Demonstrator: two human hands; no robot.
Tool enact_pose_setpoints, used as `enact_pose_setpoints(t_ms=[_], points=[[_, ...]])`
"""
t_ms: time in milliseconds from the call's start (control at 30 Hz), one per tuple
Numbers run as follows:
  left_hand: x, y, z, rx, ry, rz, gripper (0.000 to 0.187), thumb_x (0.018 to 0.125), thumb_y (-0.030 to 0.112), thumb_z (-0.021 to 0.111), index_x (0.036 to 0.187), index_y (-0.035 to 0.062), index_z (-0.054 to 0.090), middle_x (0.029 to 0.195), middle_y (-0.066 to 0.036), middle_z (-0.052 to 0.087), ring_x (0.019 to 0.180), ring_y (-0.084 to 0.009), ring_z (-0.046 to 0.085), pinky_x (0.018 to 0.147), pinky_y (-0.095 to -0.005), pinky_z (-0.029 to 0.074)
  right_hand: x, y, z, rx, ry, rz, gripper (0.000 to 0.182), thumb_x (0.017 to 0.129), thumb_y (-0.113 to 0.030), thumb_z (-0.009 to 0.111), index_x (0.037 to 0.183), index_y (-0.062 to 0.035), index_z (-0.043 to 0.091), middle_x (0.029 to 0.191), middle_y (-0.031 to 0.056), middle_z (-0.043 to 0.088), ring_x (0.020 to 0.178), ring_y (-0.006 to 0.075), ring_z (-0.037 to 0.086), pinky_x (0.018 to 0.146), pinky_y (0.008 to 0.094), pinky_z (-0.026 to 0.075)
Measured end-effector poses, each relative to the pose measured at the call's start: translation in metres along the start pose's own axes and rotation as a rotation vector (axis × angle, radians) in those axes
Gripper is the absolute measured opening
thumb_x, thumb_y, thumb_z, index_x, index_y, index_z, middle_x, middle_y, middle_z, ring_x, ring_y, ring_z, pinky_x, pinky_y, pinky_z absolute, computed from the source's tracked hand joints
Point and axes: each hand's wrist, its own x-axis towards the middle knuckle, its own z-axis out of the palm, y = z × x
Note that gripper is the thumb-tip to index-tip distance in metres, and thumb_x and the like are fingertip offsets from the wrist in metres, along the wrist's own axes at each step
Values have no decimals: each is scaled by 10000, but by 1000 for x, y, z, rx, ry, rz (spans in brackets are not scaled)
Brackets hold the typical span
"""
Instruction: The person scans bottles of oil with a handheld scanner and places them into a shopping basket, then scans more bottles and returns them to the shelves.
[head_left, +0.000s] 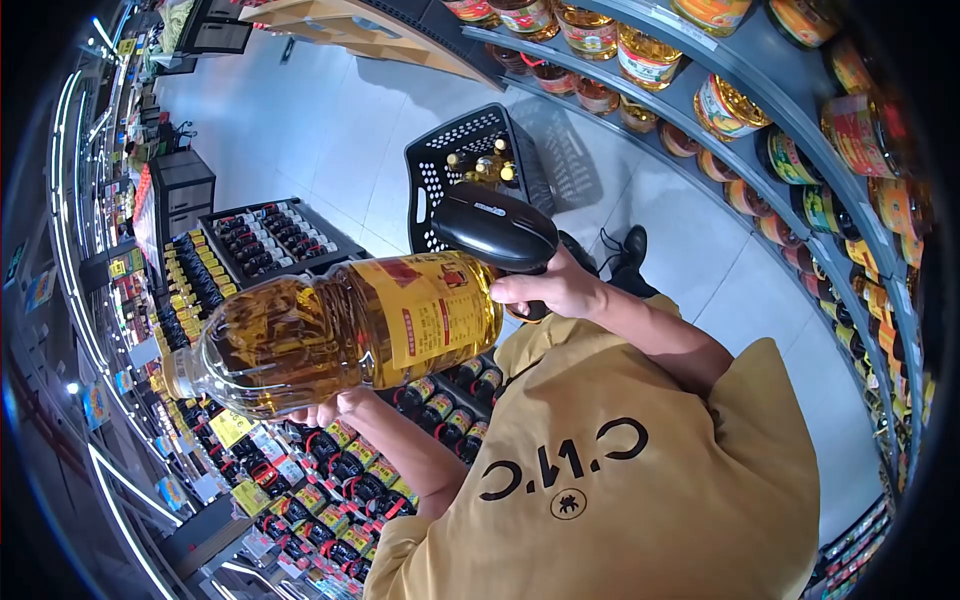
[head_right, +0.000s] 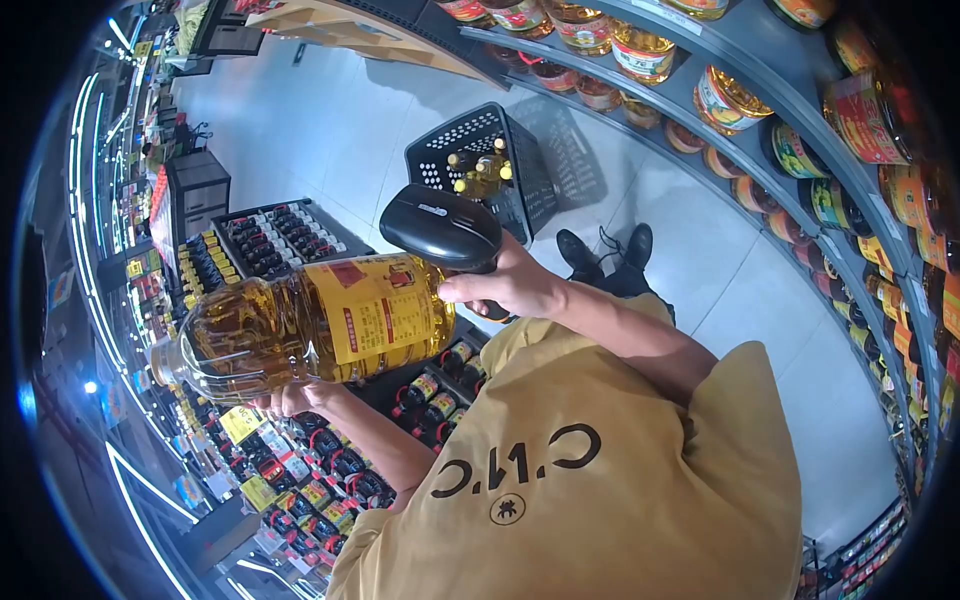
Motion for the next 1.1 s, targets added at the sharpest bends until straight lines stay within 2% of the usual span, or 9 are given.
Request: enact_pose_setpoints(t_ms=[300, 333, 400, 500, 700, 800, 1000, 1067, 1100], points=[[-55, -10, -38, -91, -53, -22, 423, 992, 352, 544, 1187, -23, 521, 865, -94, 588, 576, -118, 553, 534, -254, 482, -7, -3, 4, -90, -1, -16, 603, 825, -53, 736, 1382, -37, 503, 821, -6, 623, 605, 39, 534, 549, 214, 460], [-60, -10, -42, -102, -53, -13, 422, 991, 345, 544, 1194, -24, 516, 871, -98, 590, 576, -118, 553, 532, -254, 481, -9, -5, 4, -92, -15, 17, 603, 819, -36, 740, 1376, -34, 509, 885, 4, 647, 710, 55, 583, 638, 237, 505], [-71, -13, -46, -112, -47, -3, 421, 990, 331, 544, 1208, -28, 506, 884, -106, 593, 576, -119, 552, 529, -254, 478, -8, -1, 7, -142, 36, -87, 599, 815, -30, 743, 1369, -31, 514, 935, 13, 659, 786, 68, 603, 701, 254, 524], [-86, -19, -52, -134, -45, 19, 422, 988, 309, 544, 1228, -33, 491, 904, -119, 598, 576, -120, 552, 523, -255, 475, -10, 0, 8, -166, 52, -87, 572, 804, -25, 754, 1333, -26, 537, 1001, 24, 672, 880, 81, 618, 783, 279, 537], [-105, -26, -61, -162, -37, 55, 430, 983, 266, 544, 1270, -44, 462, 943, -143, 607, 576, -123, 552, 511, -256, 468, -12, -2, 2, -334, 3, -20, 476, 787, -40, 778, 1220, -10, 585, 987, 30, 676, 867, 81, 622, 769, 285, 533], [-112, -29, -63, -171, -34, 76, 438, 981, 245, 544, 1290, -49, 447, 962, -156, 612, 576, -124, 551, 505, -256, 464, -11, 2, 1, -366, -4, -23, 495, 788, -38, 776, 1238, -3, 574, 989, 32, 675, 870, 83, 622, 776, 284, 527], [-117, -30, -67, -177, -29, 108, 459, 976, 202, 545, 1332, -60, 417, 1001, -180, 622, 576, -127, 551, 493, -257, 457, -6, 4, 11, -339, 54, -65, 579, 801, -43, 760, 1325, 4, 517, 1114, 56, 656, 984, 98, 607, 859, 288, 505], [-116, -32, -68, -180, -24, 114, 468, 975, 187, 545, 1345, -64, 407, 1014, -188, 625, 576, -128, 551, 489, -257, 454, -8, 3, 9, -361, 29, -29, 607, 800, -43, 755, 1348, 1, 499, 1152, 60, 644, 1030, 103, 595, 890, 293, 495], [-113, -33, -67, -179, -19, 115, 473, 974, 180, 545, 1352, -65, 402, 1021, -193, 627, 576, -128, 551, 488, -258, 453, -7, 0, 10, -370, 39, 28, 624, 803, -41, 735, 1372, 3, 480, 1148, 70, 638, 980, 109, 608, 854, 285, 507]])
